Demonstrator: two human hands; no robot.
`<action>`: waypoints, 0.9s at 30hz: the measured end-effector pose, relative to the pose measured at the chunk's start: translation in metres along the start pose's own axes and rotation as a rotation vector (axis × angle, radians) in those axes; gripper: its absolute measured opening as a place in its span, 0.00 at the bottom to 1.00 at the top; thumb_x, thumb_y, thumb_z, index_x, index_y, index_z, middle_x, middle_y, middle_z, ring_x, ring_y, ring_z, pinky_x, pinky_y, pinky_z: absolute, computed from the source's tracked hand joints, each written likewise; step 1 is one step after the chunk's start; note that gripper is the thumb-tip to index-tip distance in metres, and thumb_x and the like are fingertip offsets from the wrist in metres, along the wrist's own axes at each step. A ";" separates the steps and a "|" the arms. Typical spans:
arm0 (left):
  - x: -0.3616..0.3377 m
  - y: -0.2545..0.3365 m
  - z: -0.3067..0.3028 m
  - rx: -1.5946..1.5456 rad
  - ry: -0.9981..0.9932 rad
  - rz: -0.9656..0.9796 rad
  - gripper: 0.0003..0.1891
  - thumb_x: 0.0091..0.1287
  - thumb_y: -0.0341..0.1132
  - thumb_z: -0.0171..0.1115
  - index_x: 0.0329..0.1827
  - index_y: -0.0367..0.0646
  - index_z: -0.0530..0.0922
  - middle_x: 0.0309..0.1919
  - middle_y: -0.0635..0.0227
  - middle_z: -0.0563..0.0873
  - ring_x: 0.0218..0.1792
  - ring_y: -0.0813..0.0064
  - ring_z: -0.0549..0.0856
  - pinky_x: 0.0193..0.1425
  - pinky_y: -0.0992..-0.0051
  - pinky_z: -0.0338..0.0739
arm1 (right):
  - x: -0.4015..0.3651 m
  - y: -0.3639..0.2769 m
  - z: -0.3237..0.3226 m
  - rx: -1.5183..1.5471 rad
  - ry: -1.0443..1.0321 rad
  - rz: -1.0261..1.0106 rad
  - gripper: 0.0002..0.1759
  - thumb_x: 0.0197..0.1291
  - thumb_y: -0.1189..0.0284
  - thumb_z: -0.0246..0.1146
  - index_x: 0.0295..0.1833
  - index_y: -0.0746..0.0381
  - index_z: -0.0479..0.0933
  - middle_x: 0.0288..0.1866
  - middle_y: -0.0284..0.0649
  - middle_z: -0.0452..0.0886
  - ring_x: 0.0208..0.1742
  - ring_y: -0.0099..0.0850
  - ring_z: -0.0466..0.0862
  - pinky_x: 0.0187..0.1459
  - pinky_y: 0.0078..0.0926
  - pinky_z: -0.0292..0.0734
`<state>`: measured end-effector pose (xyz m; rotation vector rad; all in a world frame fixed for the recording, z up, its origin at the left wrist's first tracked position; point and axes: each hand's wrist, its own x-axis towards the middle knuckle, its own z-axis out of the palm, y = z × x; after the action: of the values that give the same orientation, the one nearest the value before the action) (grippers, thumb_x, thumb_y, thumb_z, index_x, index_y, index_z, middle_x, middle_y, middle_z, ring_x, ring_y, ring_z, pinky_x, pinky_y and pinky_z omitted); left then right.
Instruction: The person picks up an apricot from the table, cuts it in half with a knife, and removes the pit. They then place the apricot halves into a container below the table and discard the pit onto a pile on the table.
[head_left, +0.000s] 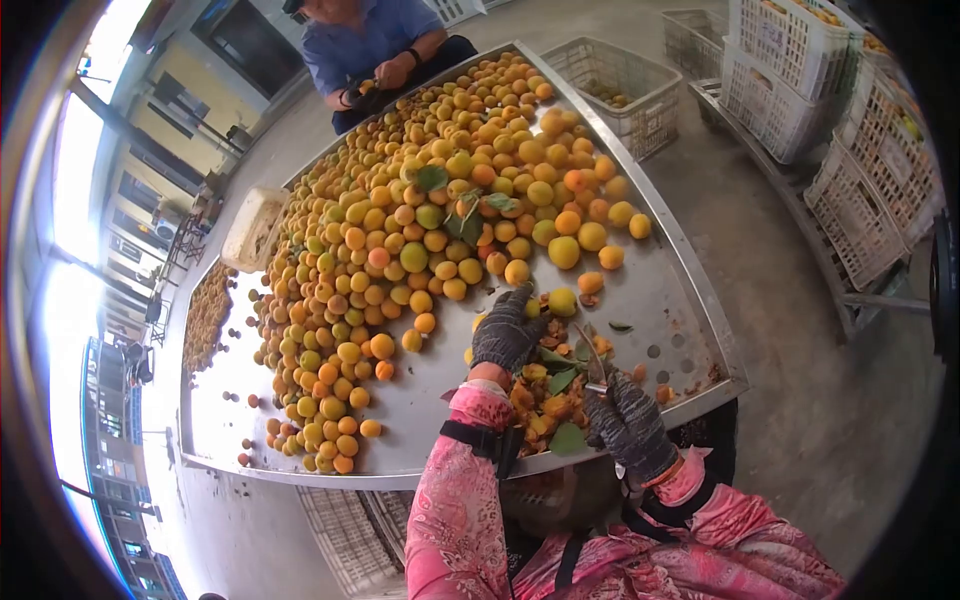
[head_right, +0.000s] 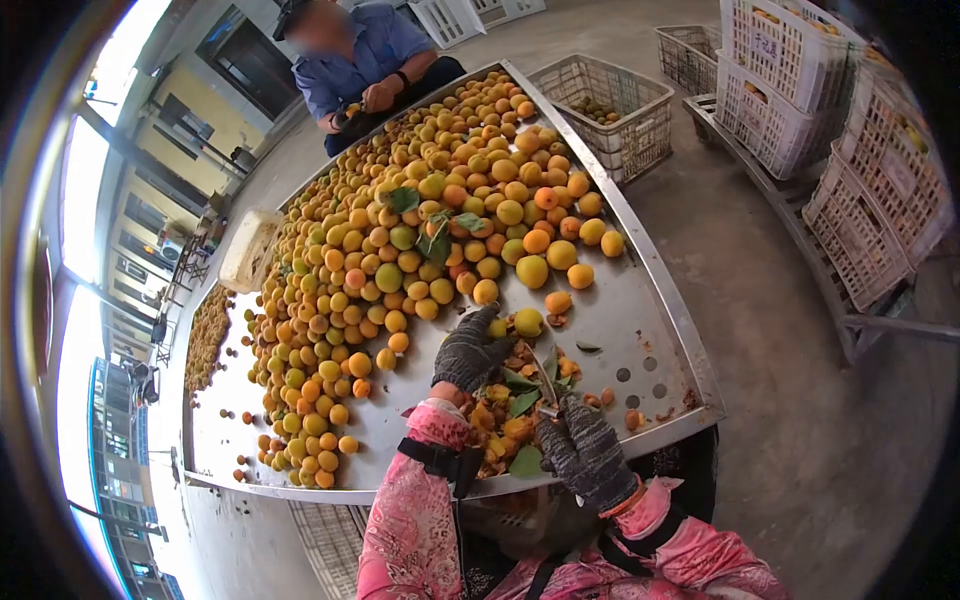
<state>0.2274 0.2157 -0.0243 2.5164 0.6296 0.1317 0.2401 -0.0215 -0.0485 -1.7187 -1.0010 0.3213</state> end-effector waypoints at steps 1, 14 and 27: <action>-0.001 0.006 -0.002 -0.124 -0.017 -0.098 0.30 0.56 0.41 0.64 0.61 0.45 0.66 0.54 0.52 0.74 0.52 0.59 0.77 0.52 0.67 0.73 | -0.001 -0.001 0.004 0.029 0.049 0.035 0.19 0.58 0.77 0.58 0.55 0.64 0.68 0.29 0.32 0.74 0.20 0.18 0.73 0.23 0.17 0.71; -0.132 0.049 -0.061 -1.520 0.139 -0.085 0.31 0.63 0.45 0.58 0.64 0.40 0.60 0.52 0.57 0.75 0.41 0.66 0.81 0.47 0.68 0.78 | 0.009 -0.054 -0.018 0.801 -0.009 0.560 0.14 0.60 0.73 0.57 0.52 0.61 0.69 0.28 0.31 0.77 0.17 0.17 0.73 0.17 0.14 0.69; -0.215 0.066 -0.043 -1.604 0.300 -0.030 0.34 0.50 0.44 0.71 0.56 0.34 0.68 0.45 0.60 0.79 0.42 0.70 0.81 0.44 0.74 0.79 | -0.030 -0.127 -0.018 0.149 -0.132 -0.373 0.16 0.56 0.77 0.60 0.51 0.69 0.72 0.44 0.48 0.79 0.43 0.37 0.81 0.43 0.31 0.77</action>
<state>0.0545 0.0877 0.0537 0.9306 0.3691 0.6855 0.1747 -0.0457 0.0634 -1.3577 -1.3342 0.2604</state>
